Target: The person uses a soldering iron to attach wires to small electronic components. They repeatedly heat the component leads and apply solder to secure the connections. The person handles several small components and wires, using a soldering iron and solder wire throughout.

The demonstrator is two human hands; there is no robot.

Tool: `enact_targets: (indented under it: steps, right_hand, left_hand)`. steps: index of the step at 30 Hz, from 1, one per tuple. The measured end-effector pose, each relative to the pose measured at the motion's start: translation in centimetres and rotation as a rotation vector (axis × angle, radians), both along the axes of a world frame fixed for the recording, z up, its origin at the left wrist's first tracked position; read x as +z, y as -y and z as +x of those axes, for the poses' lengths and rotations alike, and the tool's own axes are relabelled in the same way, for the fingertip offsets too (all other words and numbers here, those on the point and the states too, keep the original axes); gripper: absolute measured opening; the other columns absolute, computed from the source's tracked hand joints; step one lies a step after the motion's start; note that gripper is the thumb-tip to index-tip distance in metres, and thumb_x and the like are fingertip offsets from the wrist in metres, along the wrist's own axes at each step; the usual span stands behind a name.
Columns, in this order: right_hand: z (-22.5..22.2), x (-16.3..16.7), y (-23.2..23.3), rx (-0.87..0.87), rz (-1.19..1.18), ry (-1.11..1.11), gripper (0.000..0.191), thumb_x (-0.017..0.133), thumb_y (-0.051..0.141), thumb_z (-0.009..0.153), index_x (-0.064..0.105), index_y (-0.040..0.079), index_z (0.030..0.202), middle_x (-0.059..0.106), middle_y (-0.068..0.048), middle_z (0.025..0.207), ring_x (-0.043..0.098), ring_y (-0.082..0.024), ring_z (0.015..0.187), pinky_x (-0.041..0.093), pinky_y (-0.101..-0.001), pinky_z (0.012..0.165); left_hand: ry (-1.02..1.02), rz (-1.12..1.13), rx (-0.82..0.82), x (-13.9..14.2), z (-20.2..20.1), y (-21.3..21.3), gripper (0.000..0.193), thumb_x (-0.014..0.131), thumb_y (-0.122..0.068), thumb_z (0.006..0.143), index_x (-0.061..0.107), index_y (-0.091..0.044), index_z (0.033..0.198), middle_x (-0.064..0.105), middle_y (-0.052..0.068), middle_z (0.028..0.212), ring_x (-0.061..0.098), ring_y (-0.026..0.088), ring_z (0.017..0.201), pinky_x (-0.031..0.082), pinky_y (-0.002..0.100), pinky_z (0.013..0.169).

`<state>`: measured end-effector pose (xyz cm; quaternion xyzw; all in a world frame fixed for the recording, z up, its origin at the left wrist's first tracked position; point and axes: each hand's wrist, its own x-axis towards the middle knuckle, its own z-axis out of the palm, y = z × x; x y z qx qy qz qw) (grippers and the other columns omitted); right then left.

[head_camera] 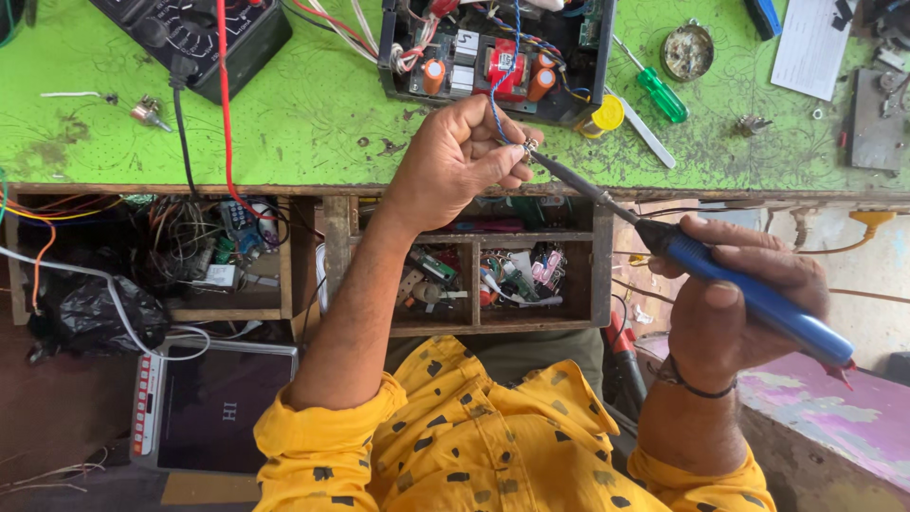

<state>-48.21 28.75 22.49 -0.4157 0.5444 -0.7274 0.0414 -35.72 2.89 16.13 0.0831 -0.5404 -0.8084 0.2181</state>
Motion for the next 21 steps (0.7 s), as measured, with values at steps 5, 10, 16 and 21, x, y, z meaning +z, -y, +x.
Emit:
enact_targets:
  steps: [5, 10, 16, 21]
  right_hand:
    - [0.0, -0.5, 0.2, -0.016, -0.003, -0.001, 0.039, 0.076, 0.026, 0.108, 0.051, -0.001, 0.118, 0.067, -0.025, 0.112, 0.074, -0.031, 0.102, 0.065, -0.0403, 0.073]
    - [0.0, -0.7, 0.4, -0.027, -0.01, -0.01, 0.039, 0.075, 0.025, 0.109, 0.049, -0.001, 0.119, 0.065, -0.022, 0.11, 0.075, -0.032, 0.106, 0.063, -0.0408, 0.073]
    - [0.0, 0.1, 0.2, 0.001, -0.012, -0.003, 0.04, 0.076, 0.028, 0.106, 0.051, 0.0, 0.12, 0.069, -0.028, 0.112, 0.076, -0.03, 0.091, 0.065, -0.0376, 0.069]
    - [-0.1, 0.5, 0.2, -0.012, -0.006, -0.037, 0.04, 0.077, 0.03, 0.107, 0.052, 0.001, 0.12, 0.07, -0.03, 0.112, 0.076, -0.032, 0.092, 0.066, -0.0368, 0.068]
  left_hand:
    - [0.006, 0.048, -0.018, -0.1, 0.0, 0.0, 0.009, 0.064, 0.0, 0.101, 0.057, -0.002, 0.106, 0.072, 0.017, 0.121, 0.075, 0.013, 0.092, 0.067, 0.03, 0.081]
    - [0.016, 0.094, -0.029, 0.1, 0.0, -0.1, 0.009, 0.064, 0.0, 0.101, 0.057, -0.002, 0.106, 0.072, 0.017, 0.121, 0.075, 0.012, 0.092, 0.069, 0.032, 0.08]
    - [0.014, 0.097, -0.032, 0.2, 0.1, -0.1, 0.01, 0.064, 0.0, 0.1, 0.056, -0.002, 0.106, 0.071, 0.018, 0.122, 0.075, 0.013, 0.092, 0.069, 0.032, 0.08]
    - [0.018, 0.086, -0.026, 0.4, 0.2, 0.0, 0.009, 0.064, 0.0, 0.101, 0.057, -0.002, 0.106, 0.071, 0.019, 0.123, 0.075, 0.013, 0.092, 0.068, 0.031, 0.079]
